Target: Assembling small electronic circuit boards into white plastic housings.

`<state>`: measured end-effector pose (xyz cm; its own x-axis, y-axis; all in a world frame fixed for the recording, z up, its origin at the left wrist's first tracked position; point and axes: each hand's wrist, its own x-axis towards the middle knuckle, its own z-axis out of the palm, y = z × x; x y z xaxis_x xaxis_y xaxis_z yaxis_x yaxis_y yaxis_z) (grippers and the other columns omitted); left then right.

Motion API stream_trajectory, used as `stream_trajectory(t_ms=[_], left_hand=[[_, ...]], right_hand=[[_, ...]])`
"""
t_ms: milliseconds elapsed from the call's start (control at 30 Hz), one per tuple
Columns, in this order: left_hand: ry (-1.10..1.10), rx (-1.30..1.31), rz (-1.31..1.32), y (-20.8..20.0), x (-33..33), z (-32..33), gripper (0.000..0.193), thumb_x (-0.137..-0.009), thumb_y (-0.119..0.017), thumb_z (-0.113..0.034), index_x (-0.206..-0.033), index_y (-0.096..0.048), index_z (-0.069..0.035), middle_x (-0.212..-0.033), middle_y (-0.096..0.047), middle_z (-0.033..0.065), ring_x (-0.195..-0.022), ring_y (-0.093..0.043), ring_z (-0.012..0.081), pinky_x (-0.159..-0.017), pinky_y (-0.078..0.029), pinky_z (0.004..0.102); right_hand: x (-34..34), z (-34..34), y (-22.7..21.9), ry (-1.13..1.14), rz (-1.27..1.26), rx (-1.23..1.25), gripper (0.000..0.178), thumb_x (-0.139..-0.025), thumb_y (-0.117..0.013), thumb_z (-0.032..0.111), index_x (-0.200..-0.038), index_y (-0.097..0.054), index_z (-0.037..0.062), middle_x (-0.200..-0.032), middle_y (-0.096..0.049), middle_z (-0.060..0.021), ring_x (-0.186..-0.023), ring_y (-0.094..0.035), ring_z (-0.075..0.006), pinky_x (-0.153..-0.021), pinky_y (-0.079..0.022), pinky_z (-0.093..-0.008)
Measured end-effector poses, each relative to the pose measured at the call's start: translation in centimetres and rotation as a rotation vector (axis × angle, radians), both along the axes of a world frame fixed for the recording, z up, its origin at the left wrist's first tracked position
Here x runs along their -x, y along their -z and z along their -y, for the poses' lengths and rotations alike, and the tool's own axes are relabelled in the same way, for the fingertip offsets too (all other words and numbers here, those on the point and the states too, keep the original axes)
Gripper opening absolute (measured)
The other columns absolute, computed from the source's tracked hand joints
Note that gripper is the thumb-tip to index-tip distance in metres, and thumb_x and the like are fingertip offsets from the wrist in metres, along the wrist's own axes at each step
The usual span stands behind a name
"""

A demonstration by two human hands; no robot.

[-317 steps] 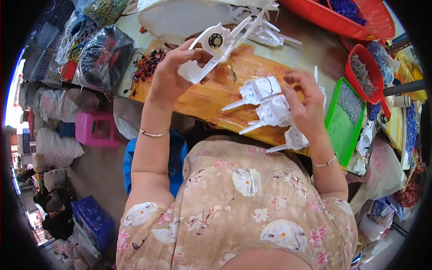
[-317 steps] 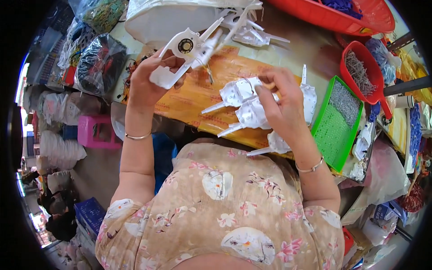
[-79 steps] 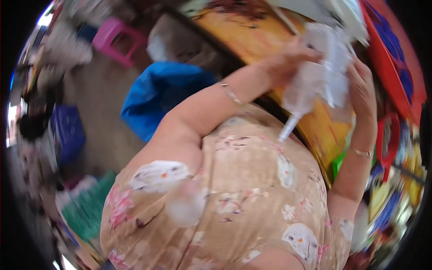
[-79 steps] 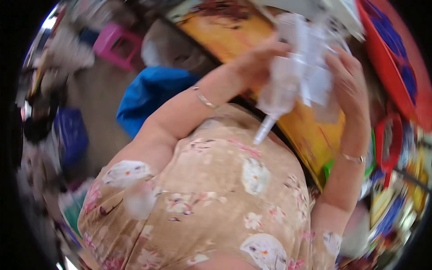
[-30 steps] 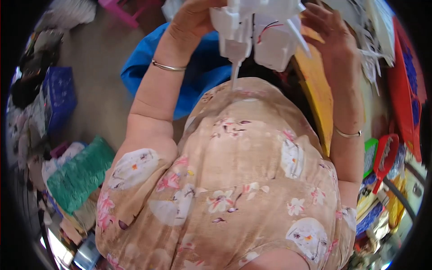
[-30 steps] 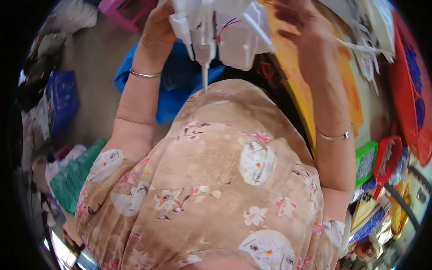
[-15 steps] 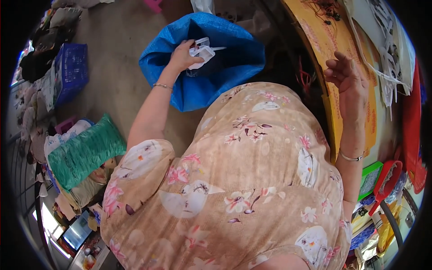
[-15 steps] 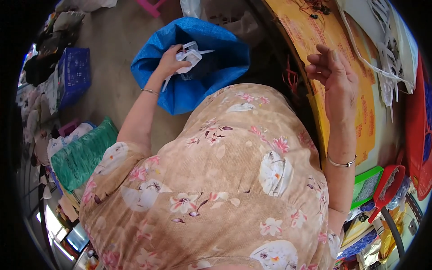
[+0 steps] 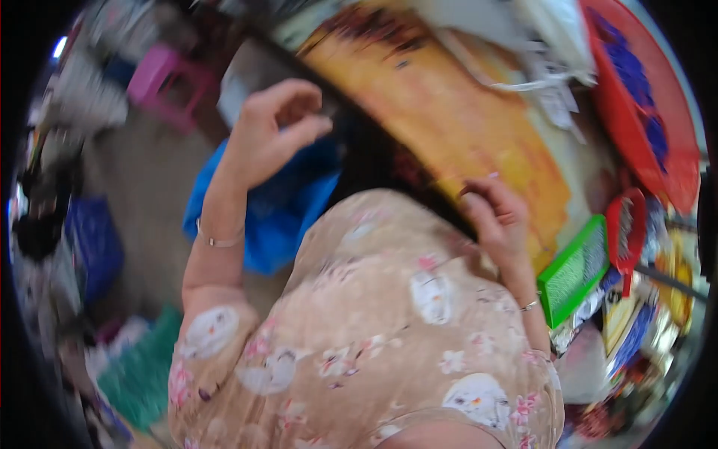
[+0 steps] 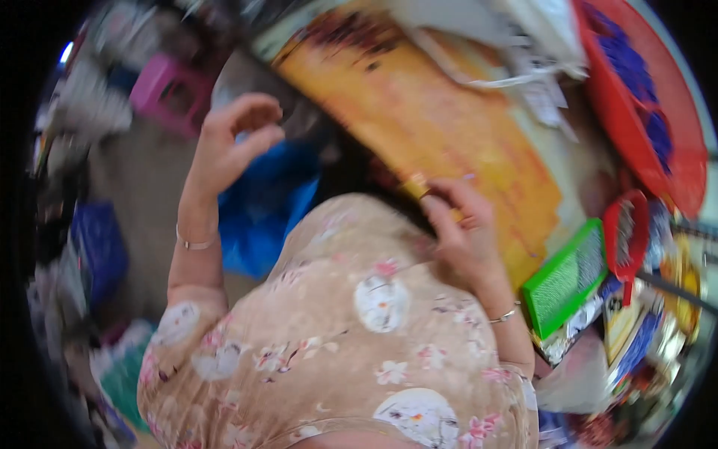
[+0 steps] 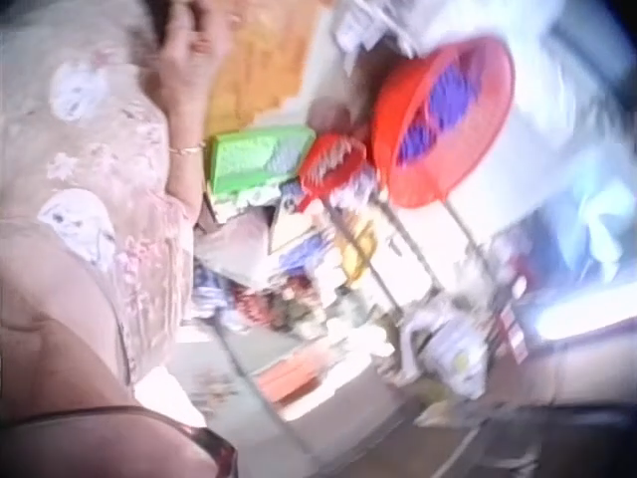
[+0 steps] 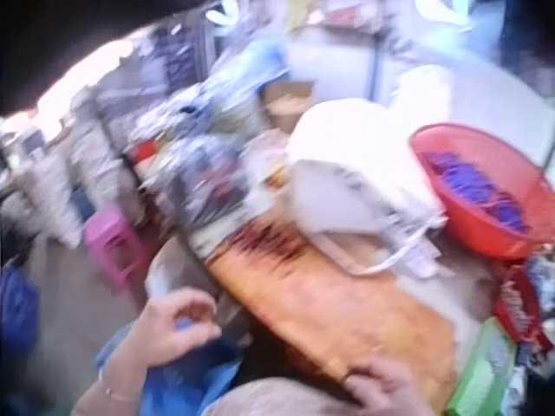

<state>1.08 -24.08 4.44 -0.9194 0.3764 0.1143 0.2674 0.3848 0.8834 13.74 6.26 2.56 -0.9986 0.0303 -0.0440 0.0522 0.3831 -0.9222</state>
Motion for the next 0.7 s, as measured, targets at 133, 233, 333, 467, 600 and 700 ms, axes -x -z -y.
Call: stream_trajectory(t_ms=[133, 233, 333, 467, 600, 700], left_hand=[[0.303, 0.028, -0.22, -0.4, 4.1, -8.2, 0.03, -0.075, -0.07, -0.005, -0.101, -0.059, 0.003, -0.087, -0.062, 0.0059, -0.078, -0.06, 0.0127, -0.07, -0.048, 0.0252], [0.492, 0.039, -0.394, -0.1, 8.3, -15.7, 0.026, -0.075, -0.069, -0.008, -0.096, -0.059, 0.004, -0.085, -0.061, 0.01, -0.076, -0.061, 0.0144, -0.069, -0.048, 0.0257], [0.635, 0.359, -0.365, -2.9, 9.8, -21.7, 0.024, -0.077, -0.067, -0.016, -0.087, -0.06, 0.005, -0.077, -0.063, 0.0126, -0.073, -0.062, 0.0171, -0.066, -0.049, 0.0278], [1.144, 0.489, 0.208, -0.7, 9.9, -28.3, 0.031, -0.082, -0.059, -0.026, -0.078, -0.064, 0.004, -0.069, -0.064, 0.0164, -0.068, -0.064, 0.0258, -0.06, -0.05, 0.0358], [0.926, 0.598, -0.234, 4.3, 12.8, -31.1, 0.029, -0.084, -0.052, -0.023, -0.078, -0.065, 0.002, -0.073, -0.066, 0.0168, -0.069, -0.065, 0.0316, -0.062, -0.051, 0.0418], [0.34, 0.995, -0.289, -1.5, 13.8, -30.7, 0.031, -0.087, -0.048, -0.022, -0.105, -0.061, 0.0, -0.114, -0.058, 0.0205, -0.104, -0.057, 0.0307, -0.091, -0.044, 0.0437]], right_hand=[[-1.6, -1.4, 1.4, 0.21, -0.102, 0.057, 0.014, -0.086, -0.057, 0.002, -0.098, -0.061, -0.004, -0.08, -0.062, -0.0024, -0.071, -0.057, -0.0073, -0.066, -0.048, -0.0216], [-2.9, -2.2, 2.0, 0.363, -0.095, 0.17, 0.012, -0.086, -0.057, 0.002, -0.096, -0.061, -0.0035, -0.077, -0.061, -0.0018, -0.069, -0.056, -0.0066, -0.064, -0.047, -0.021], [-3.7, -2.2, 3.6, 0.417, -0.085, 0.169, 0.011, -0.086, -0.057, 0.002, -0.095, -0.061, -0.0026, -0.074, -0.06, -0.0007, -0.066, -0.055, -0.006, -0.061, -0.046, -0.0205], [-3.0, -2.6, 4.3, 0.408, -0.066, 0.195, 0.009, -0.087, -0.057, 0.003, -0.093, -0.062, -0.0016, -0.072, -0.059, 0.0005, -0.062, -0.054, -0.0056, -0.056, -0.044, -0.02], [-2.5, -3.0, 3.4, 0.447, -0.047, 0.331, 0.006, -0.086, -0.057, 0.002, -0.09, -0.061, -0.0015, -0.07, -0.058, 0.0001, -0.059, -0.053, -0.0055, -0.054, -0.043, -0.0202], [-2.9, -3.4, 4.1, 0.413, -0.131, 0.248, 0.006, -0.086, -0.058, 0.002, -0.09, -0.061, -0.0016, -0.069, -0.058, -0.001, -0.059, -0.053, -0.0057, -0.053, -0.042, -0.0206]])
